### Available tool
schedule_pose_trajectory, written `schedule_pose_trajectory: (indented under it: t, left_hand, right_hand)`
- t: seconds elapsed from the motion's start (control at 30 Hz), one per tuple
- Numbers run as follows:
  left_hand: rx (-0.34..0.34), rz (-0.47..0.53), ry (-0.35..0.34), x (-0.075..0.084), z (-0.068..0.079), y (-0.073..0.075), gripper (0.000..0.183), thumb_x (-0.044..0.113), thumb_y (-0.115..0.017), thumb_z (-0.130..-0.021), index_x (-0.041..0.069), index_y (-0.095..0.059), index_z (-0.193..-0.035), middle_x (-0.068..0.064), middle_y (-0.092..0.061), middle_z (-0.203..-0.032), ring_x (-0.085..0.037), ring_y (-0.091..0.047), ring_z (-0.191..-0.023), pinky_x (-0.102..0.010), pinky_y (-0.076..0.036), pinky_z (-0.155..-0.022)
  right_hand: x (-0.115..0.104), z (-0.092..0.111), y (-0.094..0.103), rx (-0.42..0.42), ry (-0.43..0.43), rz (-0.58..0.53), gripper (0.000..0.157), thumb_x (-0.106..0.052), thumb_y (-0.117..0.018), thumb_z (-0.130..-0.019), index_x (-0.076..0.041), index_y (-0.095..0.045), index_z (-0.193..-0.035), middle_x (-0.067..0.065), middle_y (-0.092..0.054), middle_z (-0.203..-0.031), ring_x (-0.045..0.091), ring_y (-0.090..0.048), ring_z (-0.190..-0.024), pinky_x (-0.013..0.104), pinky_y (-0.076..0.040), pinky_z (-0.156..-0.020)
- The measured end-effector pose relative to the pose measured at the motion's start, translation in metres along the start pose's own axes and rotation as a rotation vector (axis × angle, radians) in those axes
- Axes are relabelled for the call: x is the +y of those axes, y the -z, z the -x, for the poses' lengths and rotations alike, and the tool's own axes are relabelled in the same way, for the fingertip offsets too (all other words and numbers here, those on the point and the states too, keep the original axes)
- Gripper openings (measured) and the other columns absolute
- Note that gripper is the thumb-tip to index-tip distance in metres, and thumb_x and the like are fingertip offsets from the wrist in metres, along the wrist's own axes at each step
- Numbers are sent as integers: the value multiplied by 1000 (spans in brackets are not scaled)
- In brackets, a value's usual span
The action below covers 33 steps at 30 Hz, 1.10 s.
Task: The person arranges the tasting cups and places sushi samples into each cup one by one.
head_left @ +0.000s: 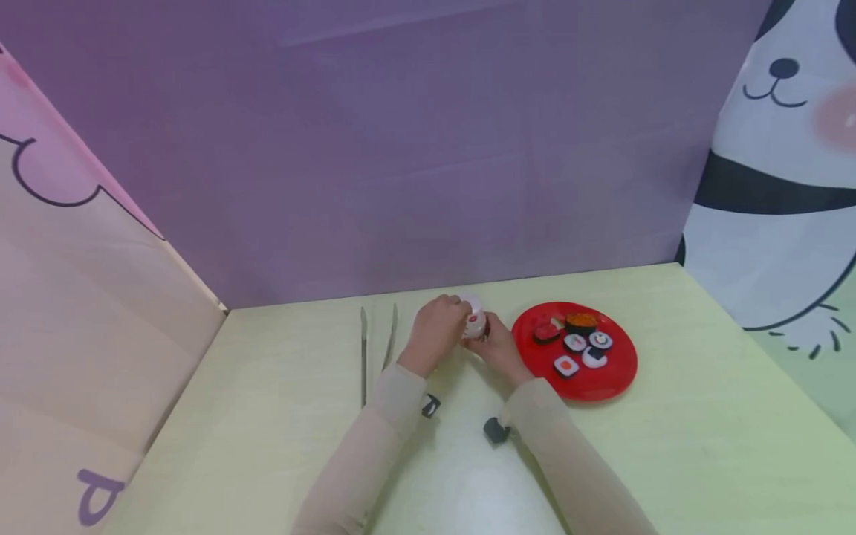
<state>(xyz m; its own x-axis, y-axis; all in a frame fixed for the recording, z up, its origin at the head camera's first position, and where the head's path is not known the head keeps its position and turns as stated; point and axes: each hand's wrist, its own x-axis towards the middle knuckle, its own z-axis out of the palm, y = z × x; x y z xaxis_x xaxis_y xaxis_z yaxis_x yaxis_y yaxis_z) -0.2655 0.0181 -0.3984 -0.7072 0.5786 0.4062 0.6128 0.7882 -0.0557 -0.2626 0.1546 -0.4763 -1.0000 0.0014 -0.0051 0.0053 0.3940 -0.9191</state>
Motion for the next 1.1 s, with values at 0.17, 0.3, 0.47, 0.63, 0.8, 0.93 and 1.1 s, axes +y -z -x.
schedule_pose_trajectory:
  t: [0.17, 0.3, 0.47, 0.63, 0.8, 0.93, 1.1]
  left_hand:
    - [34, -35, -10, 0, 6, 8, 8, 6, -67, -83, 11, -71, -88, -2, -65, -78, -15, -59, -68, -24, -49, -57]
    - [40, -36, -21, -1, 11, 14, 8, 7, -67, -83, 12, -71, -89, -1, -65, -78, -15, -59, -67, -24, -48, -58]
    - [34, -11, -49, -1, 18, 20, 7, 6, -68, -82, 11, -70, -87, -1, -64, -75, -15, -58, -64, -24, -47, -57]
    - [18, 20, -77, -1, 25, 27, 4, 7, -68, -83, 10, -70, -86, -3, -65, -76, -16, -59, -64, -25, -48, -58]
    - [-3, 35, -99, 2, 32, 31, 2, 7, -68, -83, 10, -69, -82, -2, -64, -73, -15, -58, -62, -25, -47, -57]
    - [0, 40, -118, 3, 37, 32, 6, 7, -69, -82, 10, -67, -76, -1, -63, -69, -14, -55, -57, -24, -46, -55]
    - [-29, 60, -116, 4, 42, 31, 8, 7, -69, -82, 11, -67, -74, 0, -62, -67, -12, -52, -55, -22, -43, -52]
  right_hand:
    - [-1, 0, 0, -6, -8, 2, 61, -15, -67, -88, -4, -34, -137, 15, -41, -141, 31, -40, -126, 44, -42, -99]
    - [1, -1, -1, -2, -11, -3, 61, -15, -68, -87, -4, -34, -137, 15, -42, -140, 30, -41, -126, 43, -43, -98]
    - [3, -3, -1, -3, -24, -3, 61, -16, -68, -87, -5, -34, -136, 15, -41, -141, 30, -40, -126, 43, -43, -98]
    - [3, -2, 0, 4, -7, 2, 62, -15, -68, -86, -2, -35, -137, 17, -41, -142, 33, -39, -129, 45, -38, -103]
    - [4, -2, 0, 8, 11, -6, 61, -12, -67, -87, -1, -34, -138, 17, -42, -141, 32, -40, -128, 45, -36, -105]
    - [4, -2, 0, 7, 12, -5, 60, -10, -65, -88, -1, -34, -138, 17, -41, -142, 32, -39, -130, 44, -35, -106]
    - [5, -3, 0, 8, 18, -13, 59, -9, -64, -88, 0, -34, -138, 18, -41, -142, 32, -39, -130, 44, -34, -106]
